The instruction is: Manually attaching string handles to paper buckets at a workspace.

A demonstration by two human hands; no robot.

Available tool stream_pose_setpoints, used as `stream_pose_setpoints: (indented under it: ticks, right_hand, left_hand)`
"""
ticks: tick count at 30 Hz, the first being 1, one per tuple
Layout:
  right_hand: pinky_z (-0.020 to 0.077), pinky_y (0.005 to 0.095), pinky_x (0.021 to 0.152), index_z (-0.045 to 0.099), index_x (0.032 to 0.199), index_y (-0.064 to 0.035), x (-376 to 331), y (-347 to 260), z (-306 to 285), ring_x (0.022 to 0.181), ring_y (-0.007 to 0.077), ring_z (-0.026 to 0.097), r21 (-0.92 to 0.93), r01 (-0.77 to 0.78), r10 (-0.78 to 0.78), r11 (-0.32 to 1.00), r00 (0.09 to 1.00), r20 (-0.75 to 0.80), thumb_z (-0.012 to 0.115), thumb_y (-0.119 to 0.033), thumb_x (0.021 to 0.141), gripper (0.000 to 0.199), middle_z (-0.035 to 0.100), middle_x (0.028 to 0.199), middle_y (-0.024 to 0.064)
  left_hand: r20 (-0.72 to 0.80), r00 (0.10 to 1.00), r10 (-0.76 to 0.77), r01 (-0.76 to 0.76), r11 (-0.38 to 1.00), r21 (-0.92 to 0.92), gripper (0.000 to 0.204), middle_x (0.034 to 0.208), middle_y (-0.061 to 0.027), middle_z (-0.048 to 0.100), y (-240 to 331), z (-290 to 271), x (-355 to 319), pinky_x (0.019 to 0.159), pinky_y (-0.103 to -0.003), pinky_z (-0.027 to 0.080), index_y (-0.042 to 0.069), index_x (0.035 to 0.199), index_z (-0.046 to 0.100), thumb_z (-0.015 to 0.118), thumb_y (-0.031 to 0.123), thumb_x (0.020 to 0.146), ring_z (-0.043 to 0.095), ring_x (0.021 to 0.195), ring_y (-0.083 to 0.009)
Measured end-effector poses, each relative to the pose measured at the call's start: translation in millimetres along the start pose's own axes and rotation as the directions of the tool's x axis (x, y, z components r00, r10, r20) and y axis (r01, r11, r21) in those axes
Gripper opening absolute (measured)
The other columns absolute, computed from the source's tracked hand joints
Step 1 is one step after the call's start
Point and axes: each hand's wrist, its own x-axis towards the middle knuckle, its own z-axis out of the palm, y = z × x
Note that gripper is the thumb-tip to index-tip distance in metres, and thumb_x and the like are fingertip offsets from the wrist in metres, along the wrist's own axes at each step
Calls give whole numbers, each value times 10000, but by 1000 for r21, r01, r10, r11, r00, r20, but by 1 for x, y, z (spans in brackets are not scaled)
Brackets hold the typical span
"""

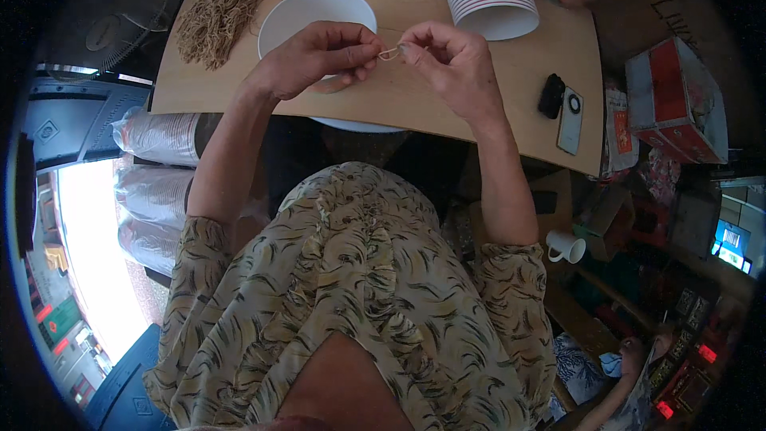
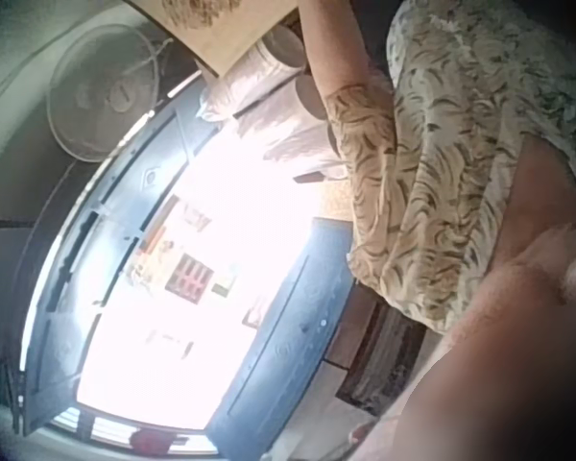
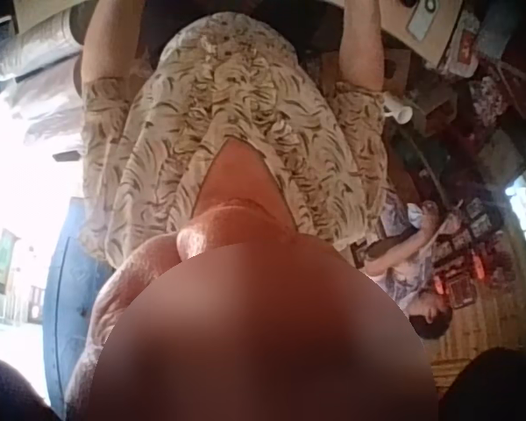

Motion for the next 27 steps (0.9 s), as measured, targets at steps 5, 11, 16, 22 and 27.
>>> stream_pose_setpoints:
  ticks: [5, 11, 16, 22, 27]
  right_hand:
    - [474, 189, 661, 687, 987, 0, 3, 3, 3, 760, 38, 603, 39, -48, 47, 998, 999, 26, 645, -72, 959, 88, 665, 812, -7]
    - [456, 186, 632, 702, 978, 2, 3, 0, 3, 722, 27, 579, -64, -62, 62, 996, 998, -9, 654, -55, 938, 84, 663, 802, -16]
    - [438, 178, 602, 724, 980, 7, 5, -1, 5, 693, 12, 556, -6, -63, 63, 998, 997, -33, 677, -52, 923, 95, 654, 789, -32]
    - [411, 175, 565, 723, 991, 16, 7, -1, 10, 649, 6, 532, 75, -85, 89, 994, 994, -61, 695, -75, 922, 117, 649, 766, -32]
    - [336, 180, 500, 711, 960, 6, 8, -1, 13, 568, 16, 463, 323, -316, 342, 892, 939, -26, 730, -128, 909, 145, 595, 701, -45]
  left_hand:
    - [-62, 997, 52, -52, 999, 12, 223, 868, 0, 661, -3, 5, -3, 691, -195, 498, -2, 1156, 668, 637, 162, 1007, 604, 790, -54]
    - [-158, 985, 72, -52, 991, 125, 216, 894, -13, 690, -4, 7, -6, 702, -207, 515, -18, 1124, 690, 658, 150, 993, 617, 761, -60]
    - [-220, 966, 136, -83, 969, 233, 204, 878, -11, 687, -6, 11, -8, 708, -219, 525, -26, 1113, 689, 667, 130, 985, 623, 784, -53]
    - [-244, 943, 225, -157, 950, 269, 178, 859, 1, 676, -13, 15, -9, 695, -211, 518, -12, 1086, 688, 667, 134, 986, 616, 779, -45]
    - [-306, 876, 372, -226, 879, 420, 128, 870, -4, 671, -21, 22, -11, 680, -206, 512, 3, 1052, 708, 696, 84, 954, 614, 774, -50]
